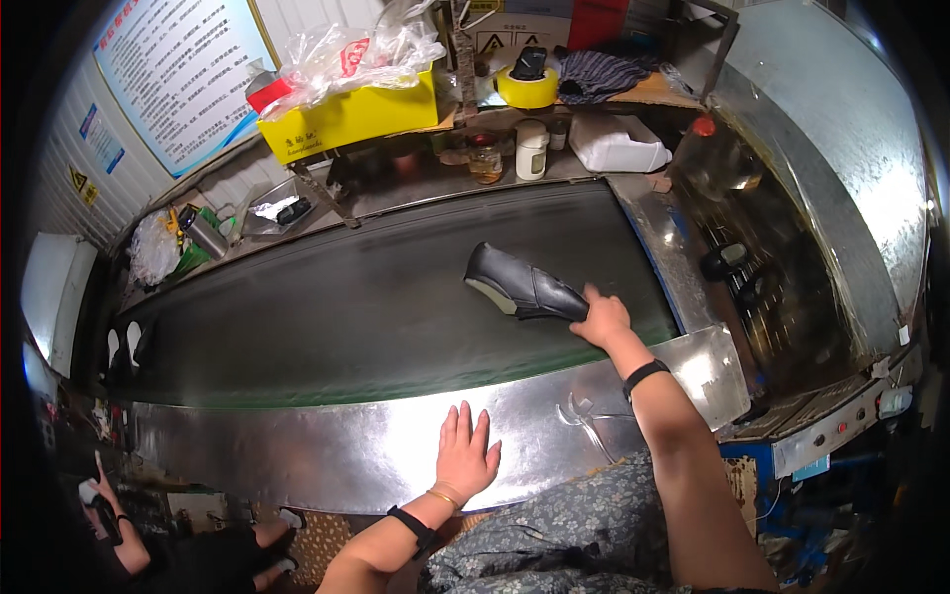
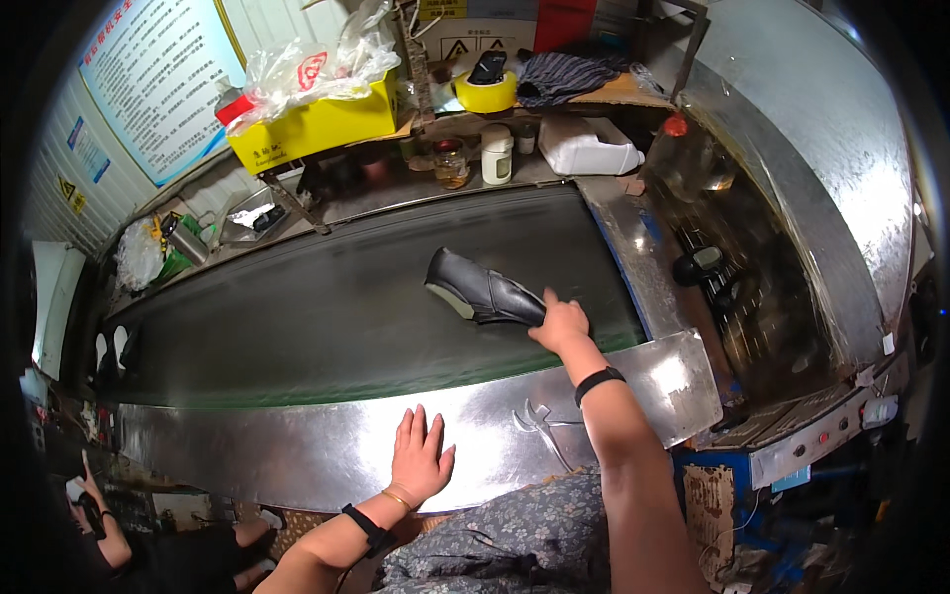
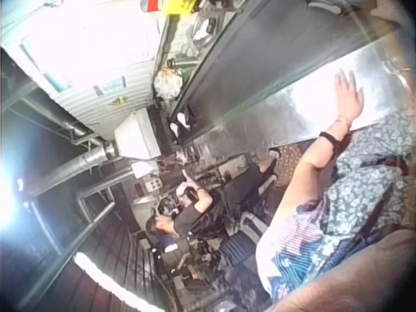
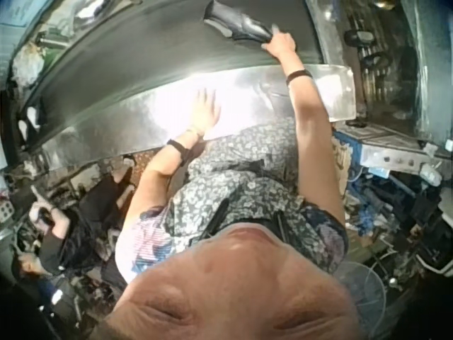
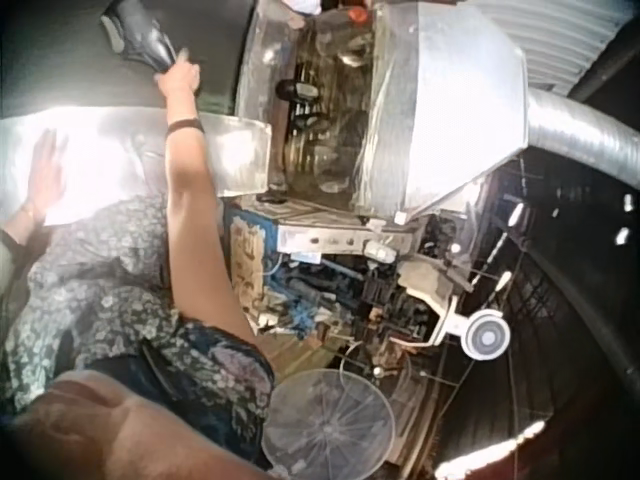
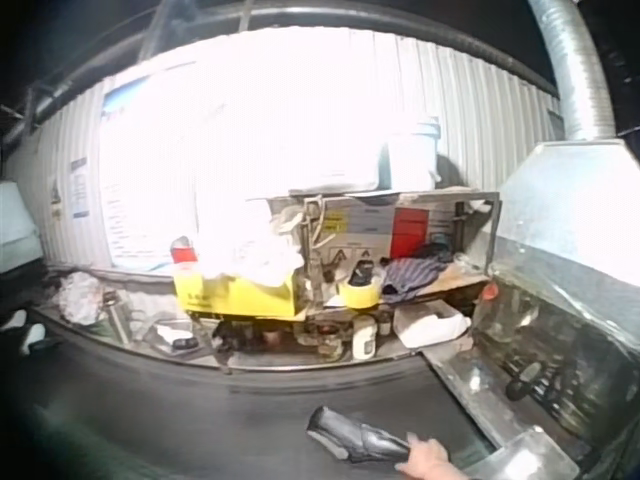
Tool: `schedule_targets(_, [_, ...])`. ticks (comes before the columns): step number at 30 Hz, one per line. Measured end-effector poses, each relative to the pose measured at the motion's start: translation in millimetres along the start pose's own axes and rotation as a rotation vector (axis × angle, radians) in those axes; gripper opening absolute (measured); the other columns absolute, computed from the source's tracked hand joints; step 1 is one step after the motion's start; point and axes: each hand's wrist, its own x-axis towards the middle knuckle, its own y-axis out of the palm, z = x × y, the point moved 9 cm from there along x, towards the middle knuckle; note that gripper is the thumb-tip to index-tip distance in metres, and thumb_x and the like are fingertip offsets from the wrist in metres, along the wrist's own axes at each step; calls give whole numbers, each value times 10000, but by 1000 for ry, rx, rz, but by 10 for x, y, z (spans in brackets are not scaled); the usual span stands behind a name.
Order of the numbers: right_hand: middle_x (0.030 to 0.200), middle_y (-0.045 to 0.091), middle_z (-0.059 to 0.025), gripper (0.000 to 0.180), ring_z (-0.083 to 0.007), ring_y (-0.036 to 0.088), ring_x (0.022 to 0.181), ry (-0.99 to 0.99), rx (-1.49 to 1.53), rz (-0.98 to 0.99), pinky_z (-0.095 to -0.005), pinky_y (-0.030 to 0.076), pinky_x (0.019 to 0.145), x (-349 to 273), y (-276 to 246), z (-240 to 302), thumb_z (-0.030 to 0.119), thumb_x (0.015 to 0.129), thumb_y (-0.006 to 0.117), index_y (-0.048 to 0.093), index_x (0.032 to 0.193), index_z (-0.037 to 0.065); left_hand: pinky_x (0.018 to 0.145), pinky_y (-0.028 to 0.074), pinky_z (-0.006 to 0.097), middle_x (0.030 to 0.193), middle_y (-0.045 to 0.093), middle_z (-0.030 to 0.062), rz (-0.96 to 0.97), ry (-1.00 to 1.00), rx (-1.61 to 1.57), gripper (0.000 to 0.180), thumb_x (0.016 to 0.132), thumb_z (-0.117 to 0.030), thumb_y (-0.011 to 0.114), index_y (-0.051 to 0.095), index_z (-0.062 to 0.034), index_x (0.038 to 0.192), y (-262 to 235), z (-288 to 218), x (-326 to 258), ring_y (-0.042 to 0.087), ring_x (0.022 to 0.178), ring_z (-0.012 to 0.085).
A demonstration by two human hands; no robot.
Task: Inspecting and cleaning finished shoes on a conveyor belt in a factory setting.
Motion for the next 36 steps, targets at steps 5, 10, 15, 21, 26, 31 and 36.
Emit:
schedule_targets(5, [827,711,-156,472,-313,680,719,-75,99,-54,-390,563,701,-526,-23,232,299,717,723,642,1047,-28,1119,279,549,1454,352,320,-4,3,1,589,865,-319,619,501,-13,1354,50,0,-56,309,1353,501])
schedule_targets(10, [826,707,-139,438,-152,663,602,286,1594,473,-204,440,418,-1897,131,41,259,827,674,595,1144,-32,1072,352,516,1433,398,302,-64,-22,-229,501,854,-325,676,606,34,1197,-22,23,-60,386,1304,487])
schedule_targets(15, [892,710,-78,423,-204,663,758,27,975,-72,-347,499,640,-3422,-478,-394,198,734,747,640,1090,-5,977,491,423,1346,503,138,331,-454,-1816,641,999,-560,418,369,-93,1435,101,-567,328,563,1157,236])
schedule_targets(21, [1426,477,-197,848,-364,483,1252,-240,576,-457,-444,365,1052,-4908,-501,-794,420,739,823,460,1390,15,1002,473,379,1261,601,130,542,-322,-2009,696,971,-648,383,530,-57,1309,-227,-2389,483,594,1139,230])
schedule_targets(26, [1476,407,-173,995,-267,398,1356,-353,1378,-792,-395,286,1134,-4857,-752,-988,516,812,750,274,1489,-36,826,487,274,985,682,56,773,145,-1358,504,1039,-456,432,666,-12,1080,103,-3297,-231,610,883,131])
schedule_targets(31, [1423,479,-168,769,-242,463,1318,-222,1147,-778,-352,335,1105,-5030,-888,-1002,358,890,722,365,1438,-49,1117,353,389,1443,431,148,581,570,-1587,608,895,-193,654,410,-12,1421,-499,-3498,-350,421,1365,273])
schedule_targets(36, [1417,490,-187,701,-240,464,1328,-155,1053,-480,-351,360,1091,-4704,-1035,-996,308,904,713,397,1432,-28,1168,242,444,1554,218,277,397,780,-999,951,776,-321,807,274,-24,1506,-905,-3504,-411,238,1451,417])
